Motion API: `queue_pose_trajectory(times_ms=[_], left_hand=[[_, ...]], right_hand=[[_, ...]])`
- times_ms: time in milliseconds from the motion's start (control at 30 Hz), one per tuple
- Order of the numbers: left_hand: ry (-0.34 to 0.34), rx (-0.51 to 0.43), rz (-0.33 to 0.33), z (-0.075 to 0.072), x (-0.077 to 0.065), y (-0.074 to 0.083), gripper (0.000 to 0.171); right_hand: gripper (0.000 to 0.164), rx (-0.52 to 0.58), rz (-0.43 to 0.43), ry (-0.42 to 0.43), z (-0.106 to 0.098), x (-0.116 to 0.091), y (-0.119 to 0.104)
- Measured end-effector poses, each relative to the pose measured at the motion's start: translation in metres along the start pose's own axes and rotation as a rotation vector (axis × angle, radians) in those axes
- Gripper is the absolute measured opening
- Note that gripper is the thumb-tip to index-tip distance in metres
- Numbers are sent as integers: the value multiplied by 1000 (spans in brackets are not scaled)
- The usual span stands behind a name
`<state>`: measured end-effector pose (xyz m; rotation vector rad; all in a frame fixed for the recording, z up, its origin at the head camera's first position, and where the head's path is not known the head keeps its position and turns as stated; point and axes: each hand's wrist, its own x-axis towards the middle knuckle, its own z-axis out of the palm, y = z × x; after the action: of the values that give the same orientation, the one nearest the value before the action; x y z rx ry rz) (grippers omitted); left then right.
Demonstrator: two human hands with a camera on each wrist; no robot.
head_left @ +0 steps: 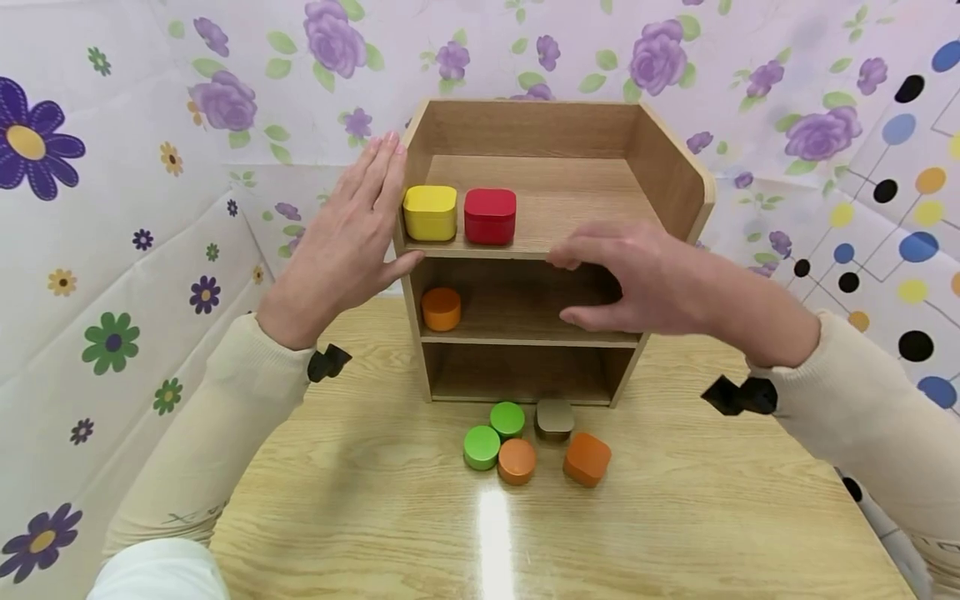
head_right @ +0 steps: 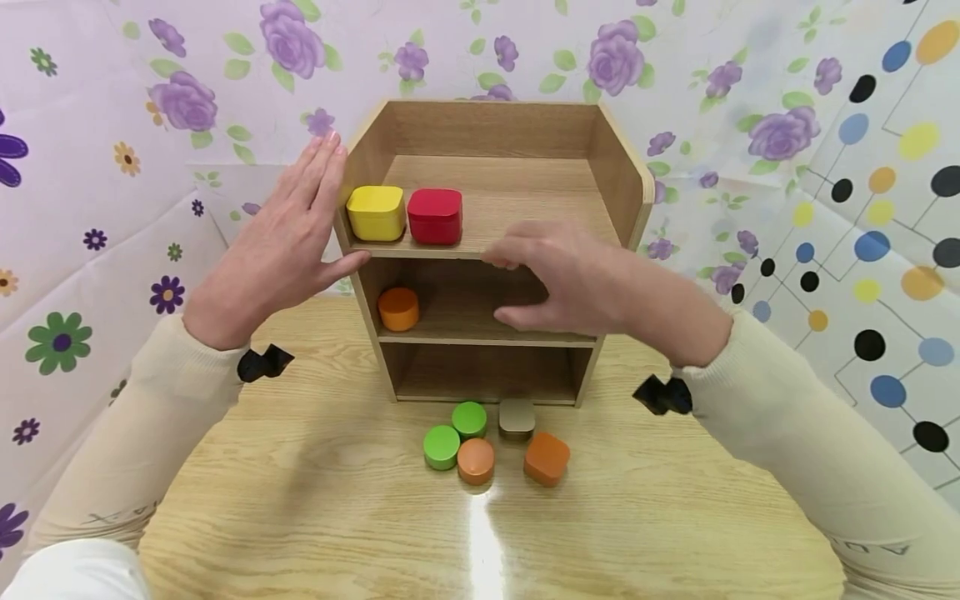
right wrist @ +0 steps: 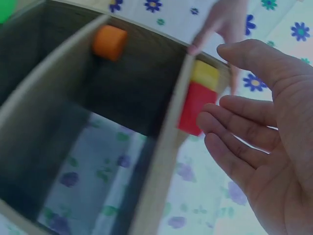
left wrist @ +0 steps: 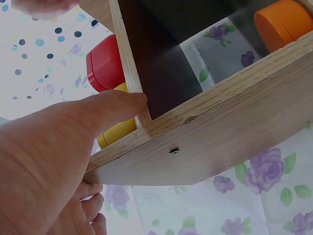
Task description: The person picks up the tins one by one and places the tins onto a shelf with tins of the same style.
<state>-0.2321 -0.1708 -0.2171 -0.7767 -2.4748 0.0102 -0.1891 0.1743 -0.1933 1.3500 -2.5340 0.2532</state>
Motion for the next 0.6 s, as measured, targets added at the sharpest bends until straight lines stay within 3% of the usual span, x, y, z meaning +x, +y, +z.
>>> queue_pose_trajectory(times_ms=[600], left_hand=[[26,-61,12,2,-1,-1,111]], right_hand=[[50,117,155,-180,80,-81,22]])
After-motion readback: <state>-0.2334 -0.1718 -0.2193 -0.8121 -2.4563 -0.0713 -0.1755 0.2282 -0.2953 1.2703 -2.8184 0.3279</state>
